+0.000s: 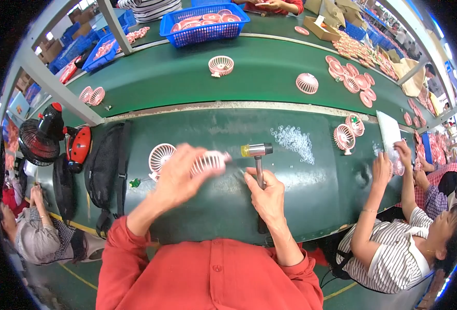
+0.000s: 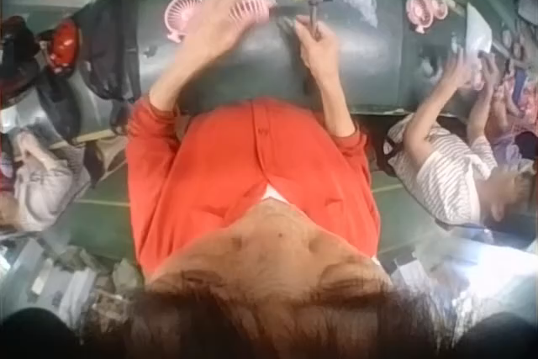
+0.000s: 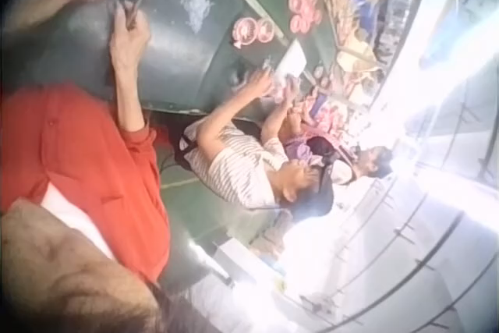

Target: The person assembles portable fan covers by fitting plastic casing pieces together, tapping them into place with a small mallet, and placing the assembled pieces onto a conveyor belt.

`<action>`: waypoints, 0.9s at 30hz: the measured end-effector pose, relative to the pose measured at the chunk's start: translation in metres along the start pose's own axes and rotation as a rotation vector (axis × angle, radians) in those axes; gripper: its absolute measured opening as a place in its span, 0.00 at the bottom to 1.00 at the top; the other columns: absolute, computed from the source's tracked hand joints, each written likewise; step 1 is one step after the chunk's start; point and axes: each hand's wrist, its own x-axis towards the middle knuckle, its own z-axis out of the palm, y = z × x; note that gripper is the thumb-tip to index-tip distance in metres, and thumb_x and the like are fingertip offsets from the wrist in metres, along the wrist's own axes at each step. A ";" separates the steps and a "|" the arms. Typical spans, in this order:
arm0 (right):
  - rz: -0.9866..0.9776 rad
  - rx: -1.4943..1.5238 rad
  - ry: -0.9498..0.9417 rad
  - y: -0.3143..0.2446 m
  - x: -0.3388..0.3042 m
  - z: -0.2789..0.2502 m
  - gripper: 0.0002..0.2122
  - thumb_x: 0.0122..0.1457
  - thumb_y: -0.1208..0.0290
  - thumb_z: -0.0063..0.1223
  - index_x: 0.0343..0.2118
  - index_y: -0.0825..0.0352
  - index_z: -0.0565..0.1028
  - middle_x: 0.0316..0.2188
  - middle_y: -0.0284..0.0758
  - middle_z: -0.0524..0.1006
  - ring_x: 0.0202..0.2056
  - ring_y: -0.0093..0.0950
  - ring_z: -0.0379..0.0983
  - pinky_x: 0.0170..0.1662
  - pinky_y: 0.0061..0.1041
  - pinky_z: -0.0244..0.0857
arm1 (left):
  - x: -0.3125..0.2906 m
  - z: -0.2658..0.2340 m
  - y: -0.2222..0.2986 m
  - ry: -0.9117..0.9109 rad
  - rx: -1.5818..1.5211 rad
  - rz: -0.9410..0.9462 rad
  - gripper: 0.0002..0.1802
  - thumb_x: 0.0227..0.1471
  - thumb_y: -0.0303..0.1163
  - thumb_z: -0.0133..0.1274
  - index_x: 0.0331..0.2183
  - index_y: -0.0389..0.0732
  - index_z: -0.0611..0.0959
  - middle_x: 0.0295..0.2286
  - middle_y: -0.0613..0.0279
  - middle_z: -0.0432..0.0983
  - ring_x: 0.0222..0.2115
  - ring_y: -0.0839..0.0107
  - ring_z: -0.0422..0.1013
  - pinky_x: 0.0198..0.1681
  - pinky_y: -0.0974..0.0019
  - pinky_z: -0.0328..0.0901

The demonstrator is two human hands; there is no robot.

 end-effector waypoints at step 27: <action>0.099 -0.001 -0.253 -0.004 0.002 -0.001 0.11 0.61 0.64 0.56 0.31 0.69 0.73 0.14 0.25 0.68 0.09 0.13 0.55 0.10 0.17 0.46 | -0.052 0.043 0.001 0.136 -0.843 -0.550 0.29 0.57 0.33 0.54 0.56 0.35 0.65 0.47 0.53 0.71 0.35 0.75 0.69 0.36 0.70 0.67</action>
